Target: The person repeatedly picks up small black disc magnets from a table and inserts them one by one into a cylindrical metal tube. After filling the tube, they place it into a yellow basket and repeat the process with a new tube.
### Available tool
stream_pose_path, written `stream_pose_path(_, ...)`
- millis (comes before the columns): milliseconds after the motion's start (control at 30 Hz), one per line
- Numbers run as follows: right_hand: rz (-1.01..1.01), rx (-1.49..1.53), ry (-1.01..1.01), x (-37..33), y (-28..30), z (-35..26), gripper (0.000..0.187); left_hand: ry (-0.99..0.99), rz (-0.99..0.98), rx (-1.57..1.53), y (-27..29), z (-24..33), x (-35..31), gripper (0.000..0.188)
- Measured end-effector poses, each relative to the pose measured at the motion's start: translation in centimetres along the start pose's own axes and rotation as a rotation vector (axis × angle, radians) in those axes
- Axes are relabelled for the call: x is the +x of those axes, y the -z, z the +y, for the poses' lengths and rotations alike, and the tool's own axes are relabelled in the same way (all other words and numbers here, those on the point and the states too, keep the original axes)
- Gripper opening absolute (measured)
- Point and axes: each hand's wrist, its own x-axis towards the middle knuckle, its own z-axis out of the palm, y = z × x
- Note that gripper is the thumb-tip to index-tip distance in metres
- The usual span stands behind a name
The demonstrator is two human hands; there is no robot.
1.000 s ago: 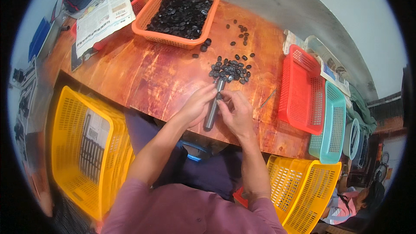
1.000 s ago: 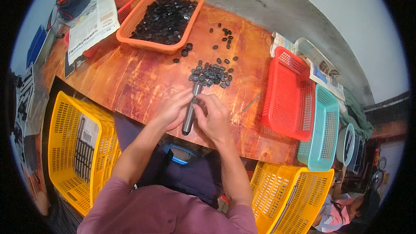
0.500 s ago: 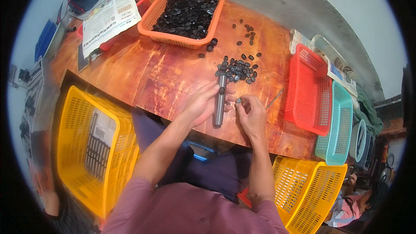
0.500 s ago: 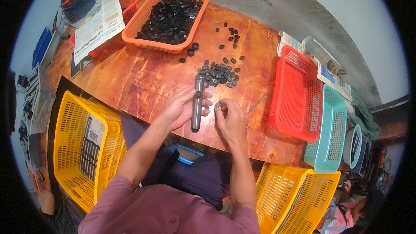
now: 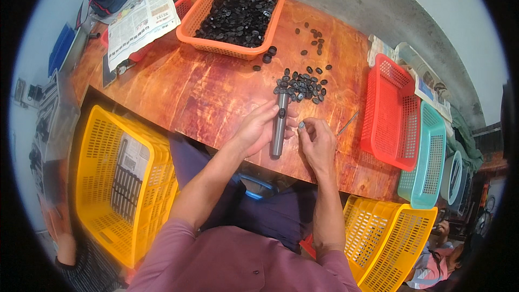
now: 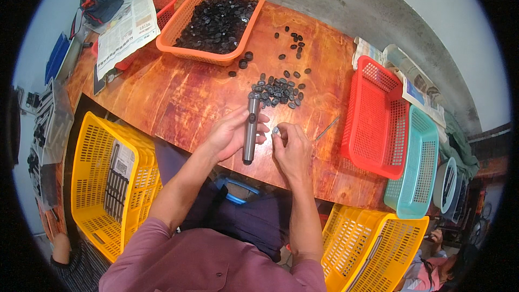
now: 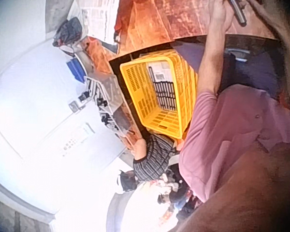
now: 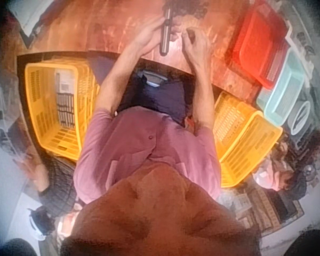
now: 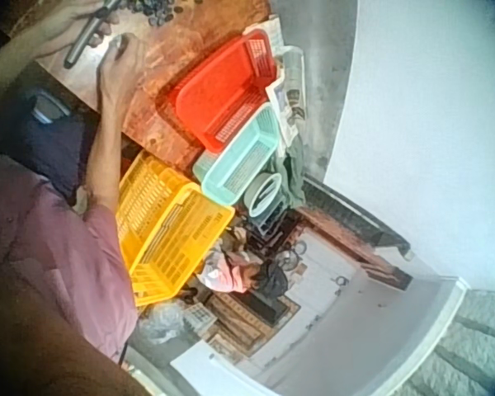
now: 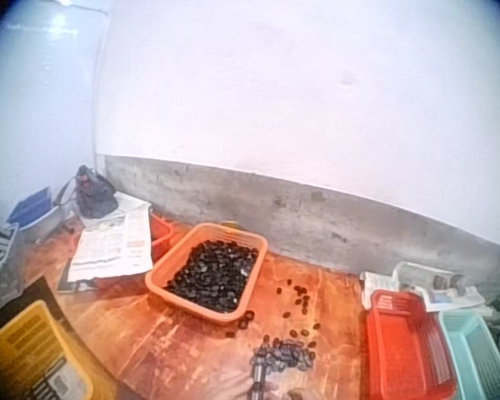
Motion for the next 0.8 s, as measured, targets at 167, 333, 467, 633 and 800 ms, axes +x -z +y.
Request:
stream_pose_path(167, -0.014, -0.007, -0.013, 0.0, 0.2, -0.2, 0.020, -0.039, -0.087, 0.019, -0.3, 0.2, -0.3, 0.045)
stream_pose_path(333, -0.022, 0.004, -0.006, 0.1, 0.4, -0.4, 0.021, -0.077, -0.330, 0.011, 0.0, 0.0, -1.0, 0.047)
stream_pose_path(467, 0.010, 0.020, 0.019, -0.1, 0.2, 0.1, 0.022, -0.086, -0.432, 0.116, 0.5, -0.4, -1.2, 0.053)
stream_pose_path(633, 0.050, 0.110, -0.016, -0.2, 0.2, 0.1, 0.024, -0.066, -0.458, 0.150, 0.3, -0.3, -1.6, 0.051)
stream_pose_path(800, 0.200, 0.226, -0.039, -1.1, 1.1, -1.0, 0.027, -0.087, -0.429, 0.140, 0.3, -0.5, -1.6, 0.051)
